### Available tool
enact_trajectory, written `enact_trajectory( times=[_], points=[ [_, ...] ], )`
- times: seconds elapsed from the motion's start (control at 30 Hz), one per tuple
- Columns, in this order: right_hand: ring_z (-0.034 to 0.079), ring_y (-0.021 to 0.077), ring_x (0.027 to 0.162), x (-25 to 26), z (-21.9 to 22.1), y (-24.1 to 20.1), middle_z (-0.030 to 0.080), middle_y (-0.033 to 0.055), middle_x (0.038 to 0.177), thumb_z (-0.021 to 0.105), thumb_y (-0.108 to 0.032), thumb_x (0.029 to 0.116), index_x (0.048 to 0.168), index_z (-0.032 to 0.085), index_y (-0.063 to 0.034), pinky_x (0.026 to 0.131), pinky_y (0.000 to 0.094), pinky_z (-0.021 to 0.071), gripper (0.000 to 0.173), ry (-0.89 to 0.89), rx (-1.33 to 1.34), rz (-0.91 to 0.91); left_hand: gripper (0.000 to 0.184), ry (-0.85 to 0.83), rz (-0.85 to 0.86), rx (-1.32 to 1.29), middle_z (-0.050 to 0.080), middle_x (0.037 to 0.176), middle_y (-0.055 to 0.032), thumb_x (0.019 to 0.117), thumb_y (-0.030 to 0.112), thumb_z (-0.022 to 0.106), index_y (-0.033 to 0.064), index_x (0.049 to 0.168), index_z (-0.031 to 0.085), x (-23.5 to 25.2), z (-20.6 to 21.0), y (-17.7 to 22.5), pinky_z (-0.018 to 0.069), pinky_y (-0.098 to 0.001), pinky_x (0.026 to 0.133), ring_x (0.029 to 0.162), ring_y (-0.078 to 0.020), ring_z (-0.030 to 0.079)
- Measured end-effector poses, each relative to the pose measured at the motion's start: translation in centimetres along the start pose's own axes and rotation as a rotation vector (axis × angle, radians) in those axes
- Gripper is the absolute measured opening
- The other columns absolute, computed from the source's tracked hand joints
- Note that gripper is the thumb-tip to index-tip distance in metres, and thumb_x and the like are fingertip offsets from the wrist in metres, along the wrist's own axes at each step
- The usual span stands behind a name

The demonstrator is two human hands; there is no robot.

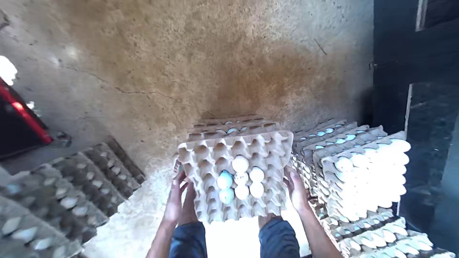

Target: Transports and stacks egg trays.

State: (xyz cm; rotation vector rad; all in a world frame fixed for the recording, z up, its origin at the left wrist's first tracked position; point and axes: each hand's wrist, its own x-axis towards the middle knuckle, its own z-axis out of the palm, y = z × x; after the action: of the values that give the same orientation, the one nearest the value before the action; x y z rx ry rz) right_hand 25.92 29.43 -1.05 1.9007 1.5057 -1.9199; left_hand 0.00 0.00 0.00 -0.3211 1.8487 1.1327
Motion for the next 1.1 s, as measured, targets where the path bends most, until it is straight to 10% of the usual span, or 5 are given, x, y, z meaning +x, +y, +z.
enact_trajectory(
  times=[0.4,0.73,1.1],
  points=[
    [0.050,0.0453,0.132,-5.2,4.0,-3.0,0.053,0.0315,0.140,0.066,-0.038,0.0937,0.134,0.060,0.0086,0.110,0.0586,0.0409,0.062,0.182,-0.628,-0.181,0.040,0.231,0.072,0.093,0.065,0.114,-0.0147,0.1084,0.025,0.043,-0.0054,0.128,0.059,-5.0,5.7,1.4,0.0530,-0.0319,0.089,0.100,-0.0131,0.063],
    [0.058,0.0414,0.119,-7.3,5.1,-4.5,0.059,0.0326,0.124,0.062,-0.017,0.0962,0.124,0.060,0.0128,0.103,0.0547,0.0471,0.040,0.372,-0.536,-0.236,0.034,0.262,0.146,0.052,0.066,0.101,-0.0139,0.1038,0.021,0.049,-0.0071,0.118,0.063,-7.3,6.1,3.5,0.0547,-0.0298,0.082,0.089,-0.0135,0.064],
    [0.062,0.0377,0.116,-17.8,21.0,-12.5,0.060,0.0299,0.125,0.068,-0.032,0.0909,0.134,0.053,0.0097,0.098,0.0533,0.0528,0.061,-0.017,-0.555,-0.246,0.059,0.480,0.001,0.048,0.063,0.112,-0.0150,0.1098,0.034,0.017,-0.0069,0.134,0.052,-7.9,-14.0,11.4,0.0531,-0.0352,0.090,0.098,-0.0124,0.062]
  ],
)
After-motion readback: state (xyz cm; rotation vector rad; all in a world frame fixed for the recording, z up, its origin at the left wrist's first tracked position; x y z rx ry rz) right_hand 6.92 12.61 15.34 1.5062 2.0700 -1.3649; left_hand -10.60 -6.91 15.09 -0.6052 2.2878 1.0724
